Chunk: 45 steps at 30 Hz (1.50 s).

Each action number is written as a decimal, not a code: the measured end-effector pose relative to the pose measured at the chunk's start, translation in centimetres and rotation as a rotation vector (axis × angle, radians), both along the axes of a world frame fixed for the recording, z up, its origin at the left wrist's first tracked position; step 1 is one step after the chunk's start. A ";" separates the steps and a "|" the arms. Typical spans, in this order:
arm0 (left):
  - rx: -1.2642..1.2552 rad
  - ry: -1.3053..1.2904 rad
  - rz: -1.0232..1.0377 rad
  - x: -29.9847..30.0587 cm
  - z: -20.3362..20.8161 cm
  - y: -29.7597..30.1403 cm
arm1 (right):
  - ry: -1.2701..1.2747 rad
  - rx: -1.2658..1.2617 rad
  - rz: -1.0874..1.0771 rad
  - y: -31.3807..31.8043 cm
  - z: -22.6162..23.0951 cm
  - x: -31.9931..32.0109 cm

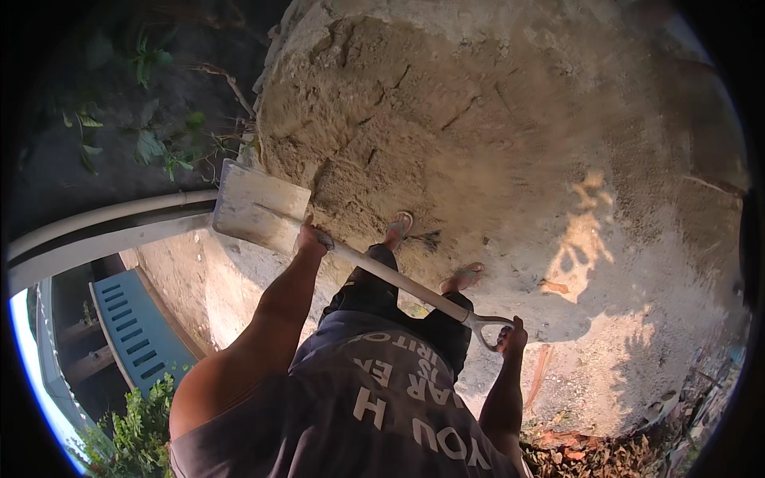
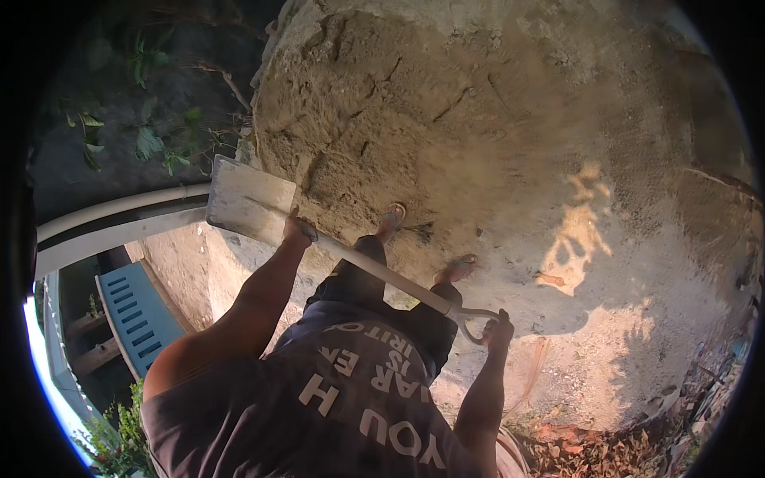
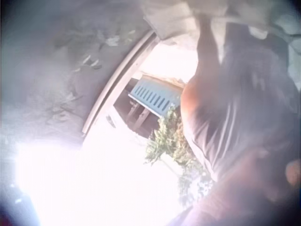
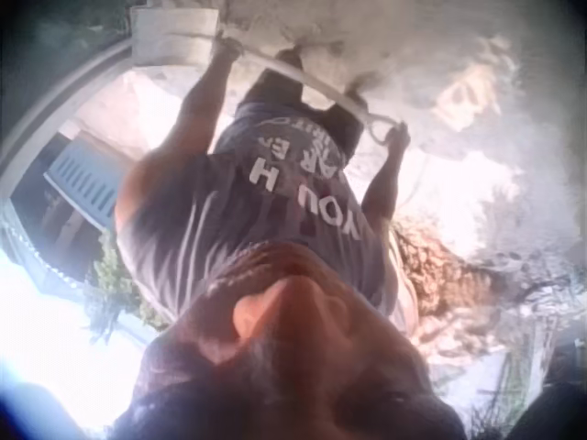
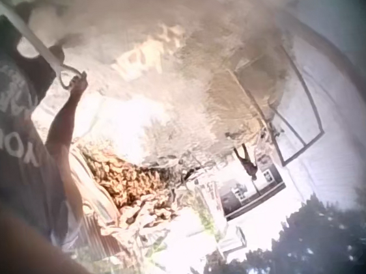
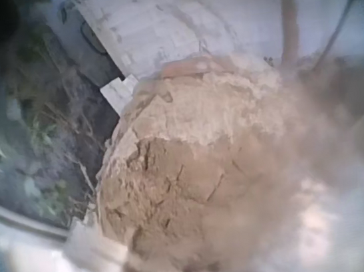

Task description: The person uses a shovel to scoop sand from a large pile and throw it through a standing wire screen to sift it.

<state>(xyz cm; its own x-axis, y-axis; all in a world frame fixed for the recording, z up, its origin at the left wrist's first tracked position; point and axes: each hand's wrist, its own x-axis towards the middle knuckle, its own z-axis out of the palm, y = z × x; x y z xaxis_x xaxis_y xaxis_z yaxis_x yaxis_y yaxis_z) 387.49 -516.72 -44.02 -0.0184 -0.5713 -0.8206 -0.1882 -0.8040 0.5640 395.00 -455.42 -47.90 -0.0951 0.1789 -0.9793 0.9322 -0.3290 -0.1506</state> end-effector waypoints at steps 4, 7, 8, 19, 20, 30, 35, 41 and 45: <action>0.136 0.002 -0.154 -4.0 -9.4 6.4 | 0.017 0.269 -0.091 5.8 -2.6 -0.2; 0.332 0.201 -0.320 -9.6 -15.9 15.3 | 0.040 0.436 -0.177 12.4 -3.1 1.5; 0.404 0.146 -0.292 -12.2 -16.4 19.4 | 0.020 0.508 -0.289 14.3 -2.5 2.4; 0.773 0.127 -0.262 -28.1 -35.1 33.1 | 0.050 1.167 -0.179 14.3 4.1 -15.5; 0.769 0.121 -0.241 -30.8 -35.4 30.6 | -0.051 1.088 -0.210 11.6 3.6 -19.4; 0.392 0.395 -0.097 -46.0 -35.1 -13.6 | 0.223 0.605 -0.056 -22.3 -8.7 -44.5; 0.434 0.402 -0.170 -43.8 -31.9 -12.8 | 0.250 0.687 -0.085 -21.7 -7.9 -37.2; 0.427 0.123 -0.144 -34.3 -25.2 -8.7 | 0.196 0.606 0.068 -14.2 -3.4 -33.9; 0.338 -0.065 -0.094 -23.7 -20.9 -6.7 | 0.017 0.518 0.279 -9.6 0.5 -35.3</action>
